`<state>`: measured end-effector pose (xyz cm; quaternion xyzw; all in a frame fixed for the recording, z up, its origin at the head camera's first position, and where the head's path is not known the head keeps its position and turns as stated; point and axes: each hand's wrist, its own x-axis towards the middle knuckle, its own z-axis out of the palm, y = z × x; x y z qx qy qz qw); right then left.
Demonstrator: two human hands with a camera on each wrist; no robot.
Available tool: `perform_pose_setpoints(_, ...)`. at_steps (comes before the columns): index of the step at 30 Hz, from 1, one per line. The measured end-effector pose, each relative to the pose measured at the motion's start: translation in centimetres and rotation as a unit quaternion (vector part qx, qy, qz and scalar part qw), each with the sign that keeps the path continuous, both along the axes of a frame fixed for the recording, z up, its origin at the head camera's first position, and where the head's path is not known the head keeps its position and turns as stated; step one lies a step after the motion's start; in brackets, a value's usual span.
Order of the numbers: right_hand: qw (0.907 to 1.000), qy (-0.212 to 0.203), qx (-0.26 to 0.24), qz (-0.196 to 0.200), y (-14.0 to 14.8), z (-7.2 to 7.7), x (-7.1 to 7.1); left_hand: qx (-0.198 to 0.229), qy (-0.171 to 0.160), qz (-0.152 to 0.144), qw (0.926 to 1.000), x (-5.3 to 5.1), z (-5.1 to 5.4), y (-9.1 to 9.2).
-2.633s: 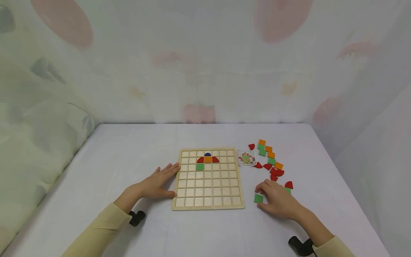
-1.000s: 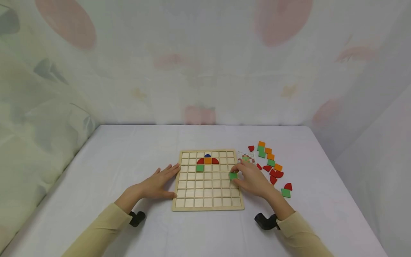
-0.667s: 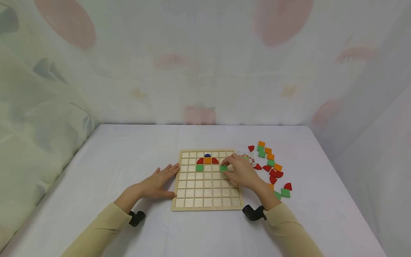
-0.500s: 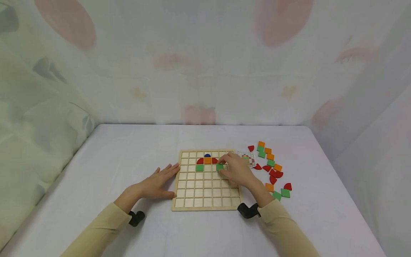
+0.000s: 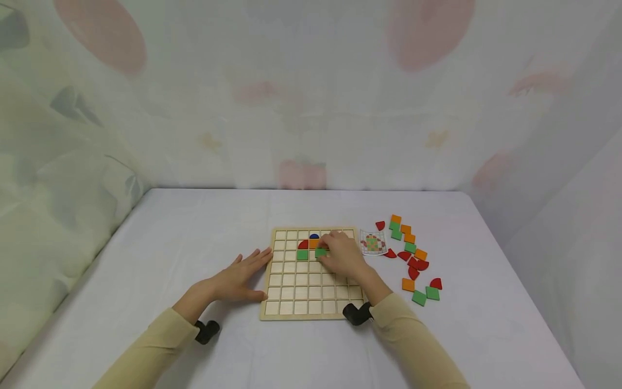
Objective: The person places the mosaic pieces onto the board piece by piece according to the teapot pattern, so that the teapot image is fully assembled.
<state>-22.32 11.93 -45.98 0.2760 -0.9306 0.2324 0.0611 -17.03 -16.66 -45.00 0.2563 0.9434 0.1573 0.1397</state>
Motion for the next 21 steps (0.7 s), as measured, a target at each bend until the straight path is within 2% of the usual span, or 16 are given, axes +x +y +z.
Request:
perform_pose_setpoints(9,0.9994,0.016,0.029,0.010,-1.1,-0.9,-0.2,0.000,-0.001,0.000,1.0000,0.0,-0.1,0.0)
perform_pose_setpoints(21,0.9988,0.029,0.039,-0.003,-1.3,-1.2,-0.4,0.003,0.003,-0.004,1.0000,0.0,0.0,0.0)
